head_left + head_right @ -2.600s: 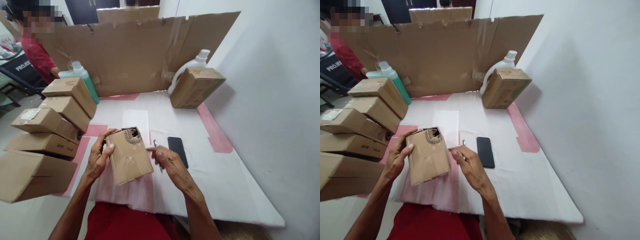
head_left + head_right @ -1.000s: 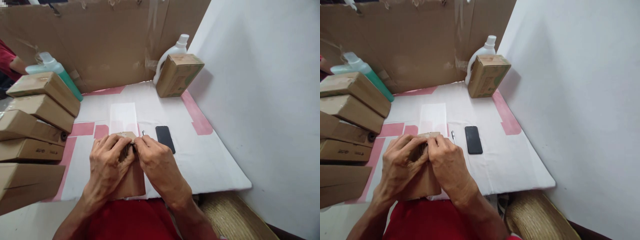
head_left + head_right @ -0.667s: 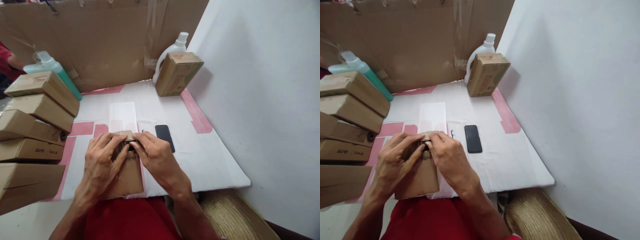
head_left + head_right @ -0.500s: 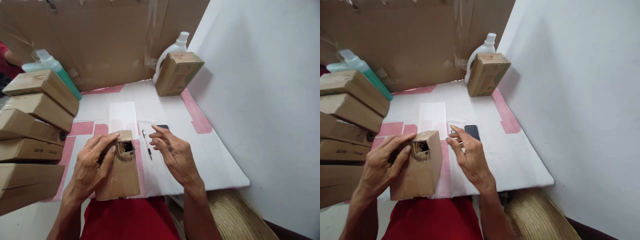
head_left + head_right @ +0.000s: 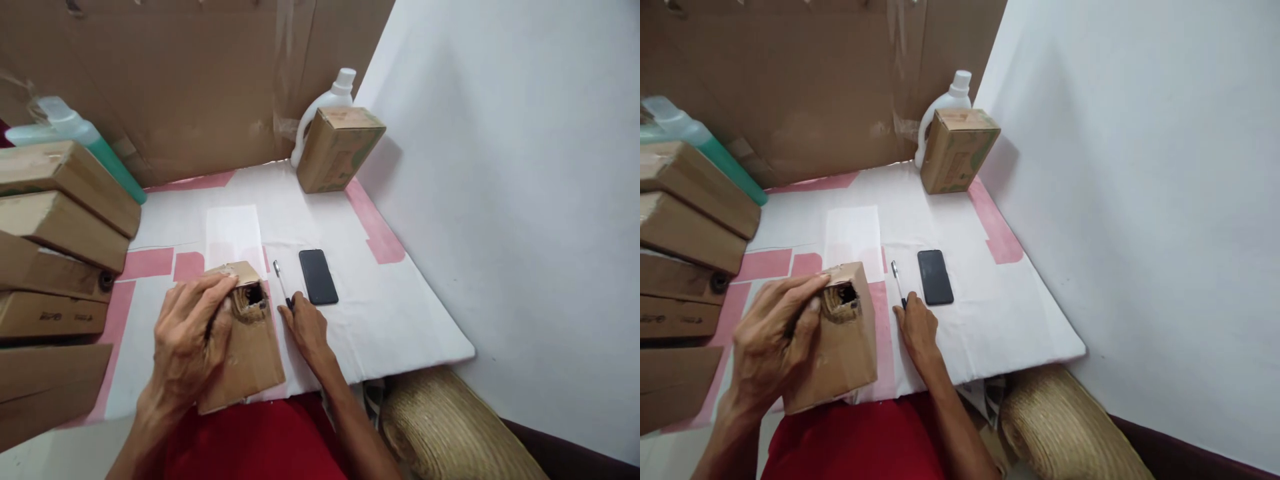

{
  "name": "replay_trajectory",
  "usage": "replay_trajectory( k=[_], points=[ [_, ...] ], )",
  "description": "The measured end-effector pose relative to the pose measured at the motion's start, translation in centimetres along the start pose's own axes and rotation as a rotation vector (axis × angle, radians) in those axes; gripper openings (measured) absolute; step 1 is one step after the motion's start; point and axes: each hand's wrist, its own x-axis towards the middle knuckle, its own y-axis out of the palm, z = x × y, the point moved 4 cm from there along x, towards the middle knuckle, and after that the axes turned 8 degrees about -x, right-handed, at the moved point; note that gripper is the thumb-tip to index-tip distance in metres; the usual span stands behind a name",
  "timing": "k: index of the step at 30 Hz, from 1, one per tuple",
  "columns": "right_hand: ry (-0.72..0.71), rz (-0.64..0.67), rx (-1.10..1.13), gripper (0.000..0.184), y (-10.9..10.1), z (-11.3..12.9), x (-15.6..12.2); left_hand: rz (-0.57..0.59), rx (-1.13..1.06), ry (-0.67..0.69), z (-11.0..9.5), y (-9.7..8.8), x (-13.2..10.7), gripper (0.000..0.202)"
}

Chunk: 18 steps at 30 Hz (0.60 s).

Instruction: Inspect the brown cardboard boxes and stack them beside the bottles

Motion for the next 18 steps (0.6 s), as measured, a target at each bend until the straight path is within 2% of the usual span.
replay_trajectory(
  k=[2,5,8,10,11,14,18],
  points=[
    [-0.002,-0.021,0.163,0.005,0.3,0.1,1.1,0.003,-0.011,0.013,-0.4,0.2,0.1,0.032],
    [-0.054,-0.046,0.377,0.019,-0.9,0.2,1.7,-0.01,-0.067,-0.018,-0.3,0.2,0.1,0.036],
    [-0.148,-0.195,0.876,0.023,-4.7,0.9,0.4,-0.024,-0.123,-0.05,0.0,0.0,0.0,0.038],
    [-0.276,-0.312,1.192,0.02,-7.8,2.2,-1.3,-0.021,-0.133,-0.056,0.2,0.0,0.1,0.038],
    [-0.353,-0.345,1.268,0.015,-9.1,3.0,-2.2,-0.017,-0.135,-0.058,0.2,0.0,0.1,0.037],
    [-0.532,-0.384,1.314,0.004,-11.6,5.6,-4.4,-0.002,-0.138,-0.071,0.2,0.2,0.1,0.038],
    [-0.662,-0.459,1.13,0.013,-12.3,7.5,-5.5,-0.001,-0.133,-0.062,0.1,0.4,-0.2,0.037]
  ],
)
